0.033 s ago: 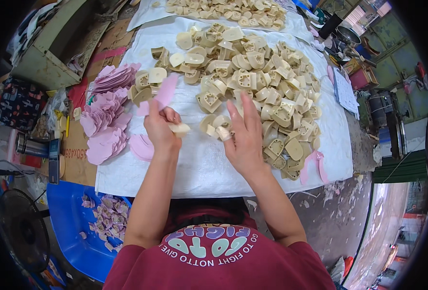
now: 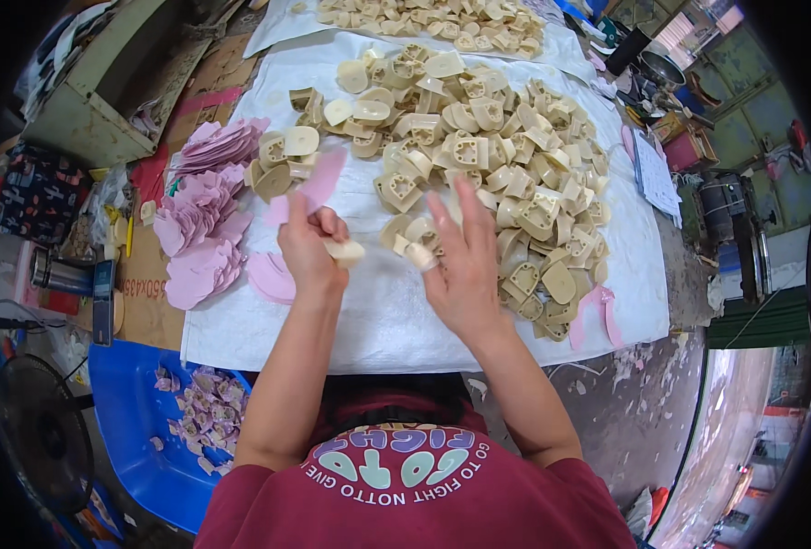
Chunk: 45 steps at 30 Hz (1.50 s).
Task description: The person repeatedly picks up pink foam heart cutouts and beige plastic molds from a table. They insert the foam hearts into the molds, press them together to secure the fit, and then place the assembled units into a blue bin. The process is continuous and repetitive throughout the clip.
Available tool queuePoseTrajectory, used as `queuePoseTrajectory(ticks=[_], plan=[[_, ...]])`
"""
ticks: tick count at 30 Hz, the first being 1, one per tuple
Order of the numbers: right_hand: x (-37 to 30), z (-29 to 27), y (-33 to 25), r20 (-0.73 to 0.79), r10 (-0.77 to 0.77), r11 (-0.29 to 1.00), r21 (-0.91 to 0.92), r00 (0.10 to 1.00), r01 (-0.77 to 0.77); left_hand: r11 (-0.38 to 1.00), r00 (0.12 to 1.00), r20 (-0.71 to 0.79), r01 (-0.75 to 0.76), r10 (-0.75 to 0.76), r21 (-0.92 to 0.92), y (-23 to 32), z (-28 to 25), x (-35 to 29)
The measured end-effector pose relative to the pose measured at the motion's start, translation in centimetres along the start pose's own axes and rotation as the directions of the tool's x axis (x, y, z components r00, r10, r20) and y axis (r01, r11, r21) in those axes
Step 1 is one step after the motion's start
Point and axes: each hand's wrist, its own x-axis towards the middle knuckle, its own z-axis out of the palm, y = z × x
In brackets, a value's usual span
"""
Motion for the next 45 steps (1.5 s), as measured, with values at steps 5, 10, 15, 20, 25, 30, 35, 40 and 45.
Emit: queuePoseTrajectory(ticks=[5,10,15,20,25,30,35,40,45], plan=[[-2.8,2.1,-4.6,0.16,-0.054,0.933,0.361,0.986,-0.007,0.984,0.965,0.194,0.169,-0.175,0.048,0.1,-1.8,-4.7],[-4.9,1.8,-7.6,0.449,0.156,0.52,0.72,0.88,-0.46,0.994,0.986,0.144,0.068,-0.08,0.089,1.8,-2.0,-7.2],[-3.7,-0.4,-9.1,0.695,0.235,0.358,0.588,0.68,-0.725,0.995,0.985,0.139,0.093,-0.098,0.04,2.1,-3.6,-8.4],[-3.3,-0.1,-8.4,0.444,0.228,0.561,0.668,0.866,-0.49,0.973,0.955,0.193,0.232,-0.228,-0.003,2.8,-4.4,-10.0],[-4.7,-0.3,-9.5,0.407,0.148,0.685,0.616,0.902,-0.39,0.968,0.958,0.159,0.249,-0.24,-0.038,4.0,-4.5,-9.9],[-3.5,-2.1,-9.4,0.577,0.266,0.451,0.633,0.772,-0.629,0.965,0.946,0.199,0.261,-0.255,-0.005,4.9,-4.0,-10.7],[-3.4,-2.3,-8.9,0.224,0.198,0.584,0.755,0.954,-0.298,0.979,0.947,0.249,0.205,-0.202,0.012,5.1,-4.3,-11.1],[-2.1,-2.7,-8.6,-0.024,-0.116,0.852,0.512,0.993,0.112,0.974,0.892,0.405,0.227,-0.201,-0.016,6.0,-3.5,-13.4],[-2.1,-3.0,-8.8,-0.04,-0.126,0.849,0.513,0.991,0.128,0.978,0.873,0.451,0.207,-0.186,0.004,6.5,-3.9,-13.6]])
